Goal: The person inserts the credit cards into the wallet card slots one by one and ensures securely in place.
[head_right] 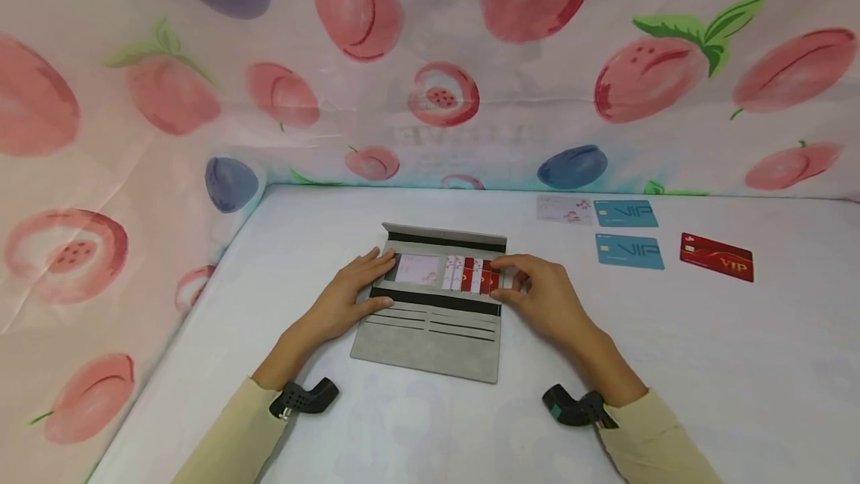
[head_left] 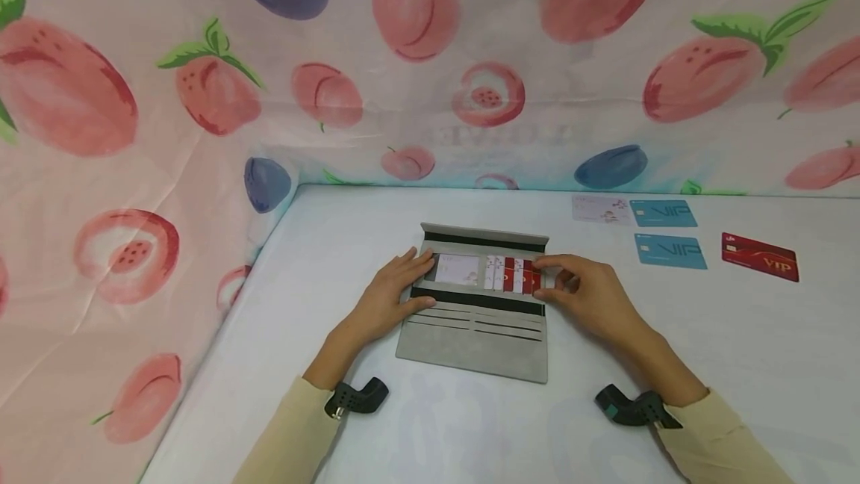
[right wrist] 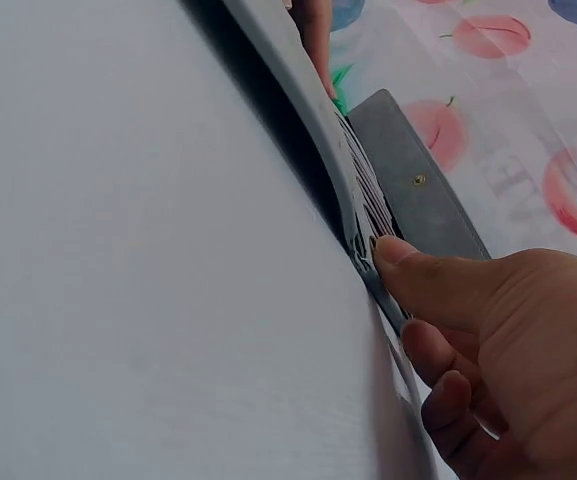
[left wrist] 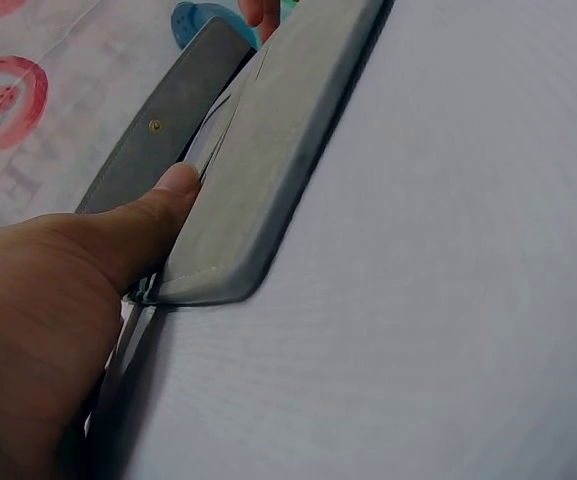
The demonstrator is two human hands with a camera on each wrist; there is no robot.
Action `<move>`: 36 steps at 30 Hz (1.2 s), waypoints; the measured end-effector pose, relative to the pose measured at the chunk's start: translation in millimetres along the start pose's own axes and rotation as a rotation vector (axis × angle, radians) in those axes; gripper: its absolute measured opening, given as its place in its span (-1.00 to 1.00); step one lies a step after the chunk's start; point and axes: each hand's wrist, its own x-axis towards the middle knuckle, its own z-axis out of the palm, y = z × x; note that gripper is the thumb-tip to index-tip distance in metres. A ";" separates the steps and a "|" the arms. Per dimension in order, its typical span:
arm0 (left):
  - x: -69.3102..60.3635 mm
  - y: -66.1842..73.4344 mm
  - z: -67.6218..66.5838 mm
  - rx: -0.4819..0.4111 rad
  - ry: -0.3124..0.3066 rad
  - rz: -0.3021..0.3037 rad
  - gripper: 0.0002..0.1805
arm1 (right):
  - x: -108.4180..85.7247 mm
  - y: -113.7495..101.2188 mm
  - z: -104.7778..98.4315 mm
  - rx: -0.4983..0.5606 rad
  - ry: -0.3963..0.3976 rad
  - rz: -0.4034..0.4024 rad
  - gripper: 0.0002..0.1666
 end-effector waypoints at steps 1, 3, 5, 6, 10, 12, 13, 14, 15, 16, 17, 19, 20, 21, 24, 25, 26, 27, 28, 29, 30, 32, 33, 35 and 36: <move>-0.1 -0.2 0.1 -0.001 0.001 0.001 -0.23 | -0.2 0.4 -0.3 -0.005 0.002 0.000 -0.50; 0.0 -0.6 0.2 -0.003 0.001 0.001 -0.23 | -0.3 0.9 -0.5 -0.010 0.007 0.001 -0.50; 0.0 -1.1 0.3 0.000 0.005 0.005 -0.23 | -0.4 1.1 -0.3 -0.013 0.013 0.004 -0.51; -0.2 -1.2 0.3 0.000 0.007 0.005 -0.23 | -0.4 0.9 -0.1 -0.011 0.015 0.008 -0.51; -0.4 -1.5 0.7 0.001 0.011 0.006 -0.23 | -0.7 0.2 1.3 0.007 0.027 0.027 -0.54; -0.6 -1.4 0.8 -0.004 0.013 0.003 -0.23 | -1.1 -0.3 2.1 0.019 0.030 0.043 -0.54; -0.7 -1.4 0.8 -0.005 0.014 0.003 -0.23 | -1.4 -0.6 2.4 0.024 0.031 0.051 -0.54; -0.7 -1.3 0.9 -0.007 0.014 0.003 -0.23 | -1.7 -0.9 2.7 0.029 0.031 0.059 -0.54; -0.7 -1.4 0.9 -0.007 0.015 0.002 -0.23 | -1.9 -1.4 2.8 0.033 0.032 0.067 -0.54; -0.9 -1.2 0.8 -0.008 0.014 0.001 -0.23 | -2.2 -1.8 2.9 0.038 0.033 0.075 -0.54; -1.0 -1.0 0.7 -0.007 0.014 0.001 -0.23 | -2.4 -2.3 2.9 0.041 0.033 0.080 -0.54; -1.2 -0.3 0.5 -0.010 0.013 0.000 -0.23 | -2.6 -3.3 2.8 0.050 0.033 0.086 -0.54; -1.3 0.0 0.3 -0.011 0.012 0.000 -0.23 | -2.7 -3.6 2.7 0.055 0.034 0.087 -0.54; -1.4 0.4 0.1 -0.013 0.012 0.000 -0.23 | -2.7 -3.7 2.6 0.058 0.034 0.086 -0.54; -1.6 0.7 0.1 -0.014 0.013 0.001 -0.23 | -2.8 -3.9 2.5 0.067 0.034 0.082 -0.54; -1.5 0.6 0.2 -0.011 0.013 0.001 -0.23 | -2.8 -3.6 2.6 0.066 0.036 0.081 -0.54; -1.4 0.4 0.3 -0.009 0.014 0.003 -0.23 | -2.7 -3.4 2.7 0.065 0.037 0.081 -0.54; -1.2 0.2 0.5 -0.008 0.015 0.004 -0.23 | -2.7 -3.2 2.8 0.063 0.038 0.080 -0.54; -1.1 -0.1 0.7 -0.006 0.016 0.003 -0.23 | -2.7 -3.1 3.0 0.062 0.039 0.081 -0.54; -1.1 -0.2 0.8 -0.004 0.015 0.003 -0.23 | -2.6 -2.9 3.2 0.060 0.037 0.081 -0.54; -1.0 -0.3 0.9 -0.003 0.015 0.003 -0.23 | -2.5 -2.7 3.4 0.057 0.036 0.080 -0.55; -1.1 -0.7 1.0 -0.006 0.017 0.003 -0.23 | -2.5 -3.0 3.0 0.052 0.027 0.081 -0.54; -1.2 -0.8 1.2 -0.007 0.018 0.003 -0.23 | -2.6 -3.3 2.3 0.052 0.020 0.080 -0.54; -1.1 -0.8 1.5 -0.010 0.020 0.003 -0.23 | -2.4 -4.0 -0.1 0.049 -0.002 0.077 -0.54; -0.9 -0.9 1.8 -0.012 0.020 0.004 -0.23 | -2.5 -4.5 -2.2 0.048 -0.014 0.076 -0.54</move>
